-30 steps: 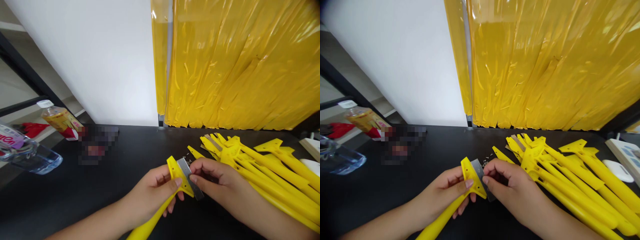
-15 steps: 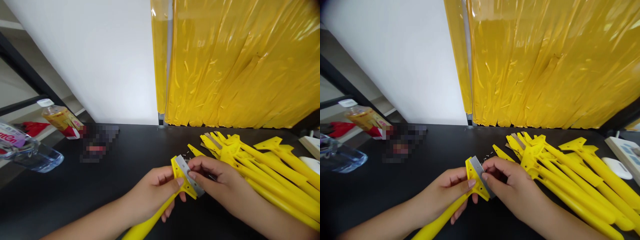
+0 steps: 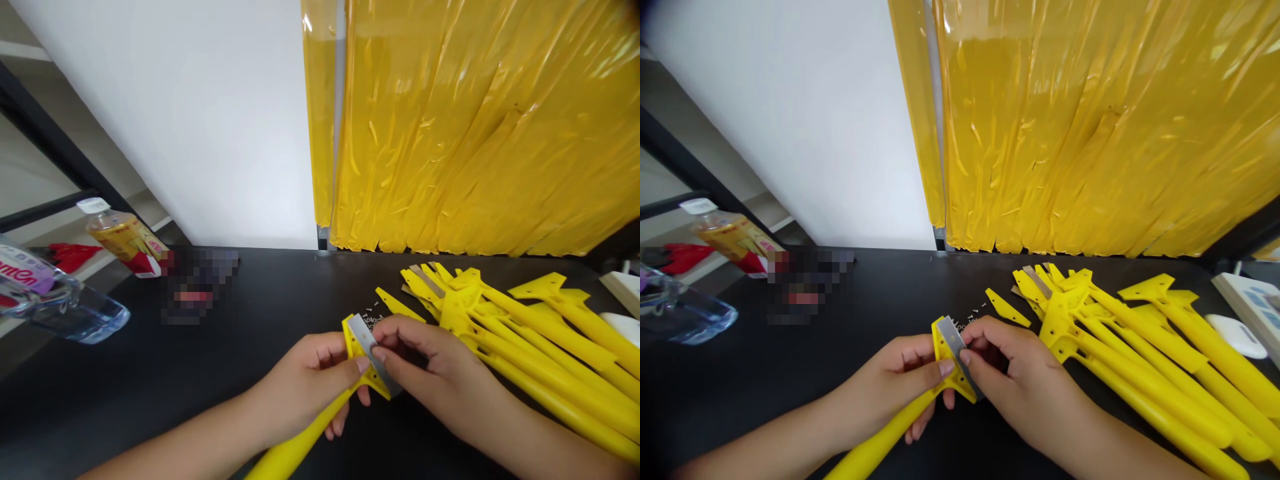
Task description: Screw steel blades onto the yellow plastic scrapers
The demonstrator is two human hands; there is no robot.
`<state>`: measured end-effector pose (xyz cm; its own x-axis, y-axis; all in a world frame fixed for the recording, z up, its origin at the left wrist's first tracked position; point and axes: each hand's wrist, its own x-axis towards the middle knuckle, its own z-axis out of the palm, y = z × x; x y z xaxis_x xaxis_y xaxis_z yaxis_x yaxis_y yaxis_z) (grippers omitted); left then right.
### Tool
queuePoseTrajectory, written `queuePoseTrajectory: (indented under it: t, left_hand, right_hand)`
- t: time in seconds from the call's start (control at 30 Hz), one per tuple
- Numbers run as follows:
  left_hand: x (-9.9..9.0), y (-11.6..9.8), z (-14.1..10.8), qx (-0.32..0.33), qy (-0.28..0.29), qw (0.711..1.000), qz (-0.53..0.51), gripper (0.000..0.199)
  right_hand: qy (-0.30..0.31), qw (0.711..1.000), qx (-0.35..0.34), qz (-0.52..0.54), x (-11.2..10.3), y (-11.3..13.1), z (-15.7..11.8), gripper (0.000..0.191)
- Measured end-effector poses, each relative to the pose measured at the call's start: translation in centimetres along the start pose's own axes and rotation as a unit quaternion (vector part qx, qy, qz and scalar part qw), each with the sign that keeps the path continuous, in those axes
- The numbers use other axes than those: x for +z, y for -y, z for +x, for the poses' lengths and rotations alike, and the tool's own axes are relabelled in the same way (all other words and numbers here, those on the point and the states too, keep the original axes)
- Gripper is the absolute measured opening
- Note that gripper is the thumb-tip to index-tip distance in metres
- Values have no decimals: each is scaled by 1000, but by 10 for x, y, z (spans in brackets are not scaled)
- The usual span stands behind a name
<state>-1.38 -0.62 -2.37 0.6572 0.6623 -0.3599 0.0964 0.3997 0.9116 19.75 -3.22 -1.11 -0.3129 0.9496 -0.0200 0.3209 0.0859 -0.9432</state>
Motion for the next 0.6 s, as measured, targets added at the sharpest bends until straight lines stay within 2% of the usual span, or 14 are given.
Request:
queuePoseTrajectory:
  t: [0.6]
  left_hand:
    - [4, 4, 1, -5, -27, 1000, 5, 37]
  right_hand:
    - [-10, 1000, -18, -16, 8, -5, -4, 11]
